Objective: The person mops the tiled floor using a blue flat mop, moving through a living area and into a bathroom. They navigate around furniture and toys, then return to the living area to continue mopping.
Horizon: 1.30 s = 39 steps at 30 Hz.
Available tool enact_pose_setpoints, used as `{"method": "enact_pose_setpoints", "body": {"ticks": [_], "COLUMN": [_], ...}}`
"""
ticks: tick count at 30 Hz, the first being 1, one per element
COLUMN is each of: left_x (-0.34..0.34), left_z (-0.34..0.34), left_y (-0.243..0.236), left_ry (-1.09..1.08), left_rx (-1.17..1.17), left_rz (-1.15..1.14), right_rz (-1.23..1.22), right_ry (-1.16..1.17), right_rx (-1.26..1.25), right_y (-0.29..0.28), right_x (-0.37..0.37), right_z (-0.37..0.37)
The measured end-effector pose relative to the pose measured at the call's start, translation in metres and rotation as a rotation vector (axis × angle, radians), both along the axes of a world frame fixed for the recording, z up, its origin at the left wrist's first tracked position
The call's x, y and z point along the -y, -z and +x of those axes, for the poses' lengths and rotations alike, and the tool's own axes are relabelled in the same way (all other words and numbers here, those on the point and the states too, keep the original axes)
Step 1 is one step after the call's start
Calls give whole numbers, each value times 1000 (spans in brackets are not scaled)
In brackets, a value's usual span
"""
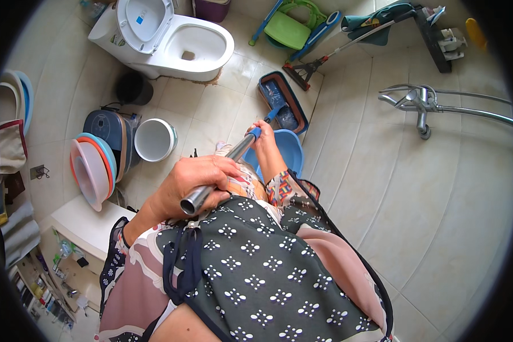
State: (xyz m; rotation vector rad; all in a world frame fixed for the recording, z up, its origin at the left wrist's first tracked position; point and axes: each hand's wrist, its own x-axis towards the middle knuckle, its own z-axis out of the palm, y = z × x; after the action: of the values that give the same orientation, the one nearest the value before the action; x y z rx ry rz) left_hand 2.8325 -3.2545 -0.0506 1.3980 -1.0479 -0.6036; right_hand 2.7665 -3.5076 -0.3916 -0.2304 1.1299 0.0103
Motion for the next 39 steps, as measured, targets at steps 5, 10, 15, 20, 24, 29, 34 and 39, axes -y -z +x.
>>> {"method": "enact_pose_setpoints", "body": {"ticks": [5, 10, 15, 20, 24, 29, 34, 39], "left_x": [-8, -15, -13, 0, 20, 23, 16, 5], "left_z": [3, 4, 6, -3, -7, -6, -6, -11], "left_y": [-26, -48, -53, -38, -11, 0, -4, -22], "left_ry": [38, -13, -22, 12, -15, -23, 2, 101], "left_rx": [53, 99, 85, 115, 70, 4, 14, 34], "left_rz": [-21, -144, -126, -2, 13, 73, 50, 2], "right_rz": [11, 21, -85, -17, 31, 8, -28, 4], "right_ry": [21, 46, 58, -1, -50, -51, -23, -27], "right_rx": [7, 21, -19, -16, -22, -49, -27, -46], "right_y": [-32, -70, -102, -76, -36, 4, -2, -34], "right_x": [-7, -18, -28, -14, 4, 16, 9, -1], "right_z": [-4, -2, 1, -7, -6, 5, -3, -17]}}
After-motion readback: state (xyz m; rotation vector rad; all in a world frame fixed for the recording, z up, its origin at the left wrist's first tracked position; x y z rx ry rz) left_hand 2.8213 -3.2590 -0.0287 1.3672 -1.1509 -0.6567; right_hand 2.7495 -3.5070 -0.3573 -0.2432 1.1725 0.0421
